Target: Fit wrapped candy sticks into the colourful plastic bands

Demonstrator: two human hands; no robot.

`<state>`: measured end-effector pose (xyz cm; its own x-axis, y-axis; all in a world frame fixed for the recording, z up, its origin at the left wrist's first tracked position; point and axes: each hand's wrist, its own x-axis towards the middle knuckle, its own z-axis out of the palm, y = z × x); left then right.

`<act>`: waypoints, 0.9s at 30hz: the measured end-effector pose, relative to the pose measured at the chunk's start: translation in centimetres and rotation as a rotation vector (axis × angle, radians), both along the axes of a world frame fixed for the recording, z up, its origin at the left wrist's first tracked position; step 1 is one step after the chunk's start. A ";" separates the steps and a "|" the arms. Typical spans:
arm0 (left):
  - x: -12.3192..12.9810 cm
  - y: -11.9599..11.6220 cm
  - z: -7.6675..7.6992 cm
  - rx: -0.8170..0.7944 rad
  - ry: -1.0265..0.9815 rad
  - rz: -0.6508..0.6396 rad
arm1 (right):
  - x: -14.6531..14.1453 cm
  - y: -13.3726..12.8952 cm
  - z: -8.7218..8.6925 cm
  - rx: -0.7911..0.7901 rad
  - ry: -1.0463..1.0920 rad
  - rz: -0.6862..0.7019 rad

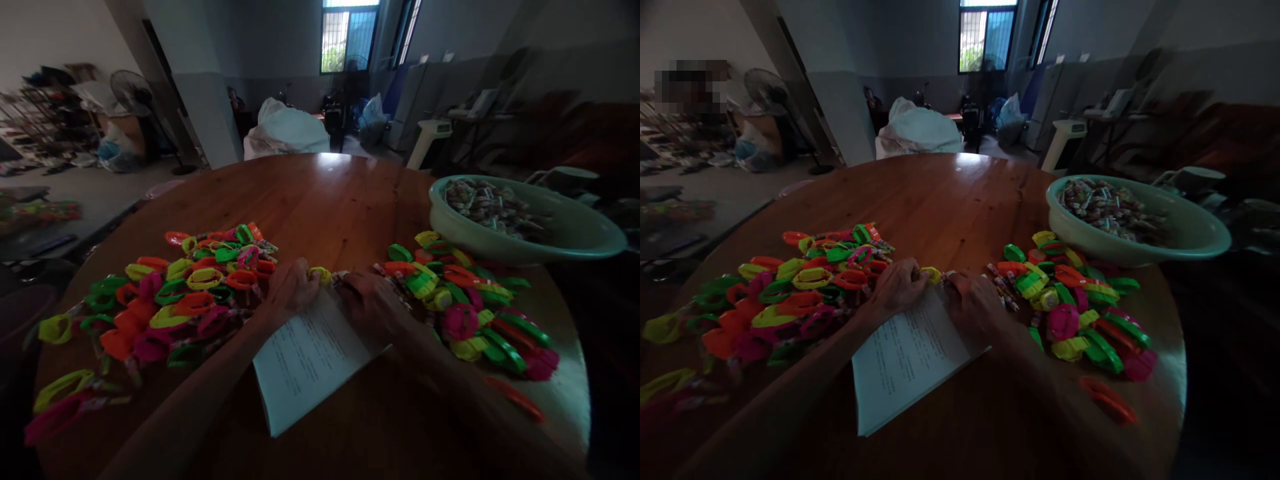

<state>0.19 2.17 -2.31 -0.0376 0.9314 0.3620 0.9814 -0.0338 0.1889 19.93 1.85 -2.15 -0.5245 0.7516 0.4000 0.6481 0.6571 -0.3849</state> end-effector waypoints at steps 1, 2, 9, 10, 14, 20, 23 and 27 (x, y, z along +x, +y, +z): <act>0.1 -0.1 0.0 -0.001 -0.003 0.006 | 0.0 0.1 -0.1 0.006 -0.006 0.005; 0.1 -0.2 0.0 -0.004 -0.007 0.009 | 0.0 0.1 -0.1 0.011 -0.017 0.010; 0.2 -0.4 0.5 -0.037 -0.015 -0.018 | -0.1 -0.4 0.5 0.036 -0.252 -0.012; 0.2 -0.4 0.6 -0.042 -0.008 -0.026 | -0.2 -0.6 0.7 0.047 -0.308 -0.022; 0.5 -0.6 1.2 -0.067 0.002 -0.023 | -0.8 -1.3 1.6 0.071 -0.462 -0.042; 0.8 -0.8 1.9 -0.107 -0.027 -0.014 | -1.5 -1.4 1.4 0.060 -0.539 -0.068; 0.9 -1.0 2.2 -0.132 -0.031 -0.015 | -1.7 -1.3 1.3 0.052 -0.548 -0.088; 1.0 -1.3 2.7 -0.159 -0.021 -0.032 | -1.8 -1.3 1.5 0.066 -0.574 -0.098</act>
